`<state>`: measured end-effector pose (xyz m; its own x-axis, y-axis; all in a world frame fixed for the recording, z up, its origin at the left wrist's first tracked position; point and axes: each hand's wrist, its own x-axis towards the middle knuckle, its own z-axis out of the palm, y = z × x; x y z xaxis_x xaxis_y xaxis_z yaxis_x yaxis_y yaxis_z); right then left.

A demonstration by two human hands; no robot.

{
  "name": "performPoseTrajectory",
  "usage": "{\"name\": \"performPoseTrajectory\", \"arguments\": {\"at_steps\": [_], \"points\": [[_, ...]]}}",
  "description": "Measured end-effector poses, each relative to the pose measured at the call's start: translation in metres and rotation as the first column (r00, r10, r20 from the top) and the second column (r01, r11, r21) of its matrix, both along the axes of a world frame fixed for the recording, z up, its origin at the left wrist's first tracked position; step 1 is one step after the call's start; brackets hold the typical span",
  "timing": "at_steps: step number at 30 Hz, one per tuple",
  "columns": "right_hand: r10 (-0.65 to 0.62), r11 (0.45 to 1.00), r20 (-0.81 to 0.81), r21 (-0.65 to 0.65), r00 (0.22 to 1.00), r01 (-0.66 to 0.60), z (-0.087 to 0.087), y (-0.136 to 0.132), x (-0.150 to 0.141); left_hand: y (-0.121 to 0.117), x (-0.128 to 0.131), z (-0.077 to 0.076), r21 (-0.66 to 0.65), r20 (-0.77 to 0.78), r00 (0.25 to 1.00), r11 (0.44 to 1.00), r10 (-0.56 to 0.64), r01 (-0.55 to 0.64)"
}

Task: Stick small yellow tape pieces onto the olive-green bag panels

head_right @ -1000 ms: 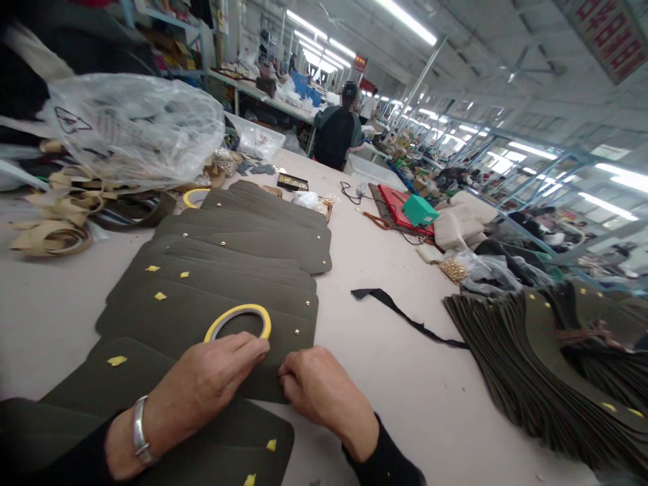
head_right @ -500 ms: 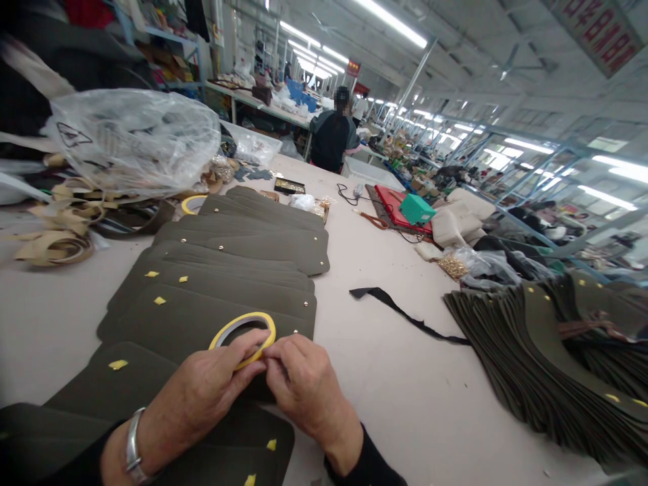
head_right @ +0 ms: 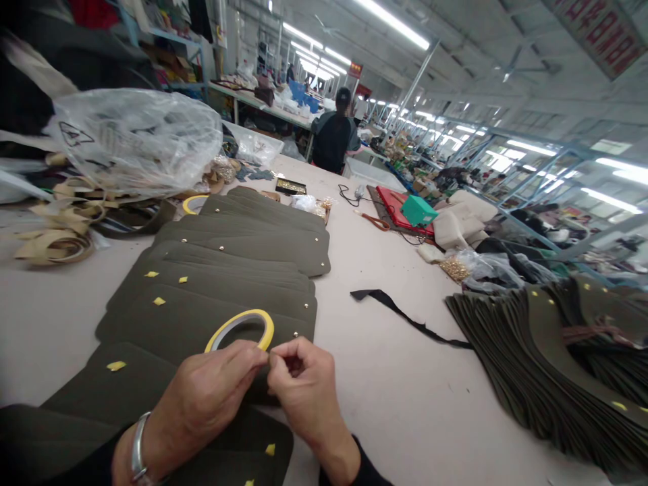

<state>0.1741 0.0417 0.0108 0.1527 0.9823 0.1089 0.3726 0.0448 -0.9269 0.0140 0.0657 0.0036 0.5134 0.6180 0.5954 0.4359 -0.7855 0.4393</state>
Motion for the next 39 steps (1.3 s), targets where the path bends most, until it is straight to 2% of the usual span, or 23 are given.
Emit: {"name": "performPoseTrajectory", "arguments": {"at_steps": [2,3,6,9,14,19,24,27,29,31,33,35,36,39], "points": [[-0.079,0.984,-0.189,-0.175,0.979,0.045,-0.004,0.007,0.009,-0.002,0.003,0.000,0.014,-0.011,1.000,1.000,-0.010,0.010],[-0.104,0.974,-0.232,-0.220,0.967,0.052,-0.006,0.012,0.016,-0.003,0.003,-0.001,0.008,-0.056,0.998,1.000,0.005,-0.004],[-0.089,0.955,-0.235,-0.297,0.968,0.016,-0.015,0.022,0.038,-0.002,0.004,-0.008,-0.062,-0.314,0.948,0.995,0.051,-0.074],[-0.046,0.944,-0.153,-0.330,0.987,-0.007,-0.023,0.026,0.049,0.001,0.004,-0.011,-0.158,-0.507,0.862,0.982,0.008,-0.103],[0.051,0.969,0.136,-0.247,0.989,-0.016,-0.024,0.029,0.044,0.004,0.006,-0.007,-0.225,-0.577,0.816,0.968,-0.040,-0.112],[0.104,0.994,0.462,-0.065,0.881,-0.083,-0.019,0.037,0.036,0.003,0.007,-0.006,-0.254,-0.570,0.819,0.961,-0.062,-0.105],[0.119,0.993,0.571,-0.085,0.812,-0.086,-0.020,0.039,0.038,0.004,0.006,-0.005,-0.274,-0.554,0.830,0.956,-0.066,-0.107],[0.071,0.997,0.605,-0.013,0.793,-0.080,-0.018,0.034,0.047,0.004,0.005,-0.003,-0.272,-0.552,0.832,0.955,-0.055,-0.118],[0.101,0.975,0.675,0.081,0.731,-0.209,-0.016,0.030,0.052,0.004,0.004,-0.002,-0.266,-0.557,0.829,0.956,-0.048,-0.124],[0.150,0.913,0.777,0.128,0.611,-0.388,-0.015,0.027,0.054,0.004,0.003,-0.002,-0.260,-0.563,0.825,0.958,-0.045,-0.125],[0.173,0.861,0.859,0.106,0.483,-0.497,-0.015,0.027,0.052,0.003,0.002,-0.002,-0.254,-0.573,0.818,0.960,-0.049,-0.121],[0.174,0.857,0.900,0.062,0.400,-0.511,-0.015,0.029,0.047,0.002,0.001,-0.002,-0.251,-0.592,0.804,0.961,-0.055,-0.120],[0.177,0.869,0.906,0.039,0.384,-0.493,-0.015,0.031,0.044,0.001,0.000,-0.002,-0.250,-0.603,0.795,0.961,-0.058,-0.120],[0.193,0.928,0.882,-0.021,0.431,-0.371,-0.017,0.038,0.037,-0.001,-0.002,-0.001,-0.245,-0.627,0.777,0.962,-0.065,-0.118]]}}
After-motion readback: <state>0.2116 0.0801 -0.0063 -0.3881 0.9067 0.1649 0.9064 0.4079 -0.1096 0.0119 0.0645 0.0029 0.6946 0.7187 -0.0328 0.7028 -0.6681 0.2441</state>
